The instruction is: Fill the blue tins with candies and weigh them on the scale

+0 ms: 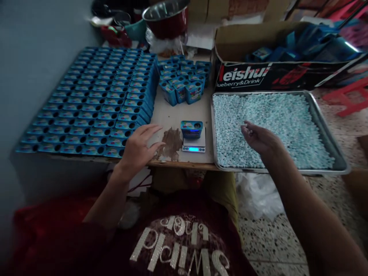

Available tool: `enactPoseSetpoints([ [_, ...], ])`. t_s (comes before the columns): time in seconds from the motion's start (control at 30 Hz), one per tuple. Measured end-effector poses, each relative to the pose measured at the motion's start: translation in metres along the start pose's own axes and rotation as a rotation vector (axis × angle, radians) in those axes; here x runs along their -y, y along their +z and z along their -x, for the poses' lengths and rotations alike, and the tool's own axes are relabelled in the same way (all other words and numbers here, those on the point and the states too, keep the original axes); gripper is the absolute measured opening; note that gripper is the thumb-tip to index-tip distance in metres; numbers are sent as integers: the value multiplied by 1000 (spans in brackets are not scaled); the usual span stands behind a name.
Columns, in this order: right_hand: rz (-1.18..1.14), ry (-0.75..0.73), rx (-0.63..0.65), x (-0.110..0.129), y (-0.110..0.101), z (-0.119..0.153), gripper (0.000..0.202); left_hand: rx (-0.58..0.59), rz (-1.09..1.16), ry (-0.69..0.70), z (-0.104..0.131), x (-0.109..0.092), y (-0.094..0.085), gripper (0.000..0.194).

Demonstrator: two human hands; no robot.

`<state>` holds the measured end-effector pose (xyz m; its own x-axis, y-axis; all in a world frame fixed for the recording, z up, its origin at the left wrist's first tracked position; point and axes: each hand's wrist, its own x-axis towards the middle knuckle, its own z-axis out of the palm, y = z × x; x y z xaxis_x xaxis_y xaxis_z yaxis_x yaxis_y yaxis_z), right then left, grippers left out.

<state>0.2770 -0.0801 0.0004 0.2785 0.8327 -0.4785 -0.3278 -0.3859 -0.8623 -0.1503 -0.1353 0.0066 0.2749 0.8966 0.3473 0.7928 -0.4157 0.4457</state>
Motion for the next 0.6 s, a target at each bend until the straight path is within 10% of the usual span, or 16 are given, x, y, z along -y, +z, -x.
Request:
enactPoseSetpoints([
  [0.3, -141, 189, -83, -6, 27, 21, 23, 30, 99, -28, -7, 10, 23, 46],
  [0.6, 248, -34, 295, 0, 52, 20, 17, 62, 426, -240, -27, 6, 95, 83],
])
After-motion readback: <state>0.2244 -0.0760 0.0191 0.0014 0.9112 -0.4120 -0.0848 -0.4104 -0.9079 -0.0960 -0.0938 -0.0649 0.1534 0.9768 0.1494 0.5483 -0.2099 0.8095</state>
